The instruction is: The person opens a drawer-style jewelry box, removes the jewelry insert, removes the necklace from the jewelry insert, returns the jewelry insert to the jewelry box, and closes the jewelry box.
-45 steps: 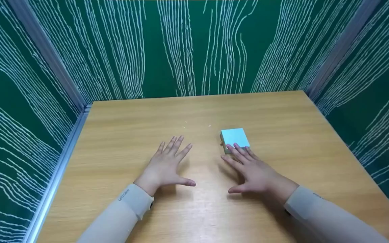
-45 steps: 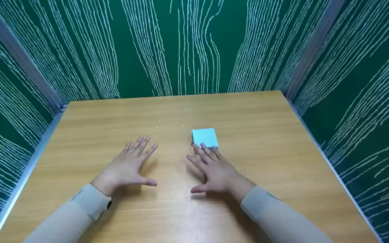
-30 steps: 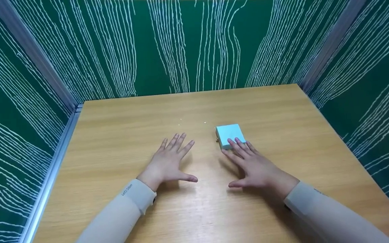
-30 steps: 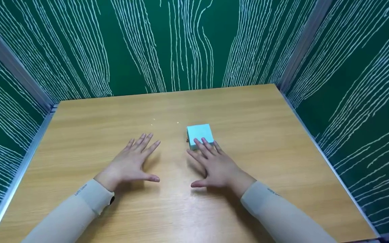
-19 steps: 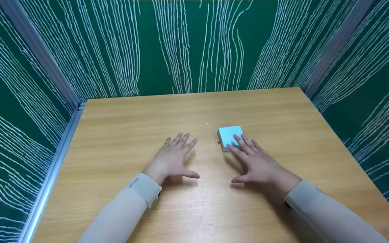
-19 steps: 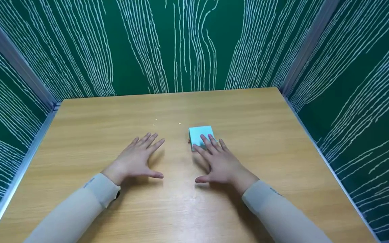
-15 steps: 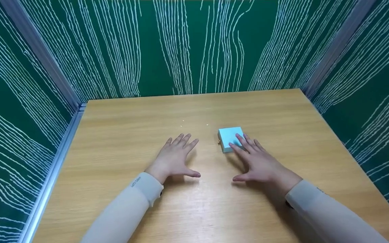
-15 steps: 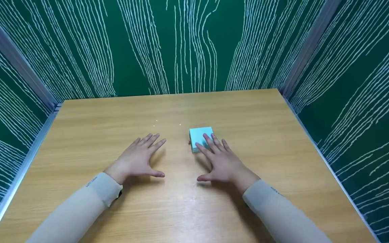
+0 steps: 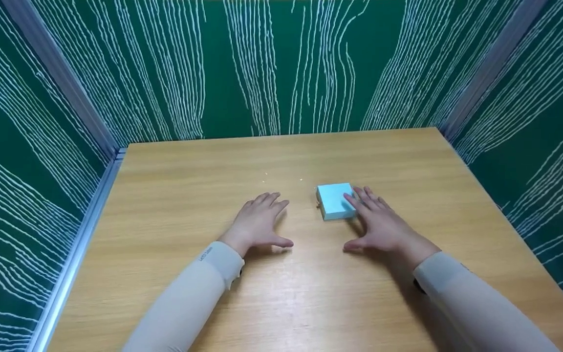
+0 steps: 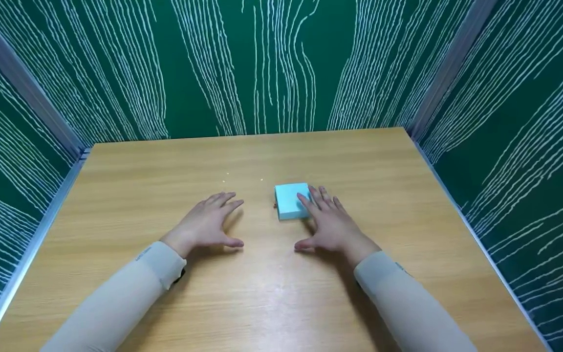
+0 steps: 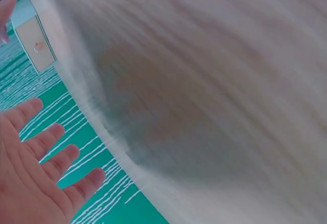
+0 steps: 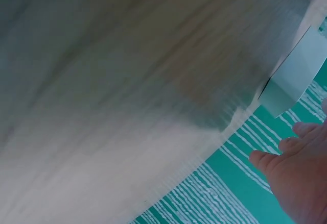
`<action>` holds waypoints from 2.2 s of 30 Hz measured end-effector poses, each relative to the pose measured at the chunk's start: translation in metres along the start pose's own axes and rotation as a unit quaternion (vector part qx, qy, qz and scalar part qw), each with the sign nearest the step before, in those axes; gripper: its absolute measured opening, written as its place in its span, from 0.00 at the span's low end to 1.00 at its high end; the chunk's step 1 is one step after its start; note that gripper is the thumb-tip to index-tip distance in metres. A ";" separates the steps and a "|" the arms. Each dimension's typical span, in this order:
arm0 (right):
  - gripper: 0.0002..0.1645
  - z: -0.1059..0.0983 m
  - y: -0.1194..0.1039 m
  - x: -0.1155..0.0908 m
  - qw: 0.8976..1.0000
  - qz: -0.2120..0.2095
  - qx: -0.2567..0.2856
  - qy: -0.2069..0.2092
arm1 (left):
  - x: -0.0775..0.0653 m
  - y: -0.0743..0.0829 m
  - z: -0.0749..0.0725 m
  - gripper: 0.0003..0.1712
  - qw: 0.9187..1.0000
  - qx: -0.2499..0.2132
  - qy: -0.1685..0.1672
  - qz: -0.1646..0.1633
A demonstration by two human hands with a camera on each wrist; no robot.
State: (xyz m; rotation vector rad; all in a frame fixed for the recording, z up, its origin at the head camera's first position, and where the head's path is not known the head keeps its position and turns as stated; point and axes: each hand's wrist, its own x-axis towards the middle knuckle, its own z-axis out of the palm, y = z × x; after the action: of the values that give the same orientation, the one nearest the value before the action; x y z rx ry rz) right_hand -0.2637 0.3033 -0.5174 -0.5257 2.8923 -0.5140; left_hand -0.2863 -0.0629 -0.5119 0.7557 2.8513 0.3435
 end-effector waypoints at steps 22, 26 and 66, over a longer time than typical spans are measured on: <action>0.81 -0.010 0.020 0.023 0.997 0.072 0.040 -0.002 | 0.024 0.018 -0.001 0.62 0.999 -0.033 0.005 -0.004; 0.82 -0.012 0.022 0.027 0.996 0.073 0.051 -0.001 | 0.030 0.019 -0.001 0.61 0.999 -0.034 0.010 -0.007; 0.83 -0.027 0.033 0.064 0.987 0.047 0.151 -0.040 | 0.083 0.042 0.010 0.27 0.979 -0.199 0.040 -0.015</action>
State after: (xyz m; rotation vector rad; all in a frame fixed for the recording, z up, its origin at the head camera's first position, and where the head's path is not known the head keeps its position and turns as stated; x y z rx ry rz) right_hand -0.3387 0.3168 -0.5096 -0.3539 2.6775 -0.8745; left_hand -0.3356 0.0155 -0.5188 0.6290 2.7260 0.9244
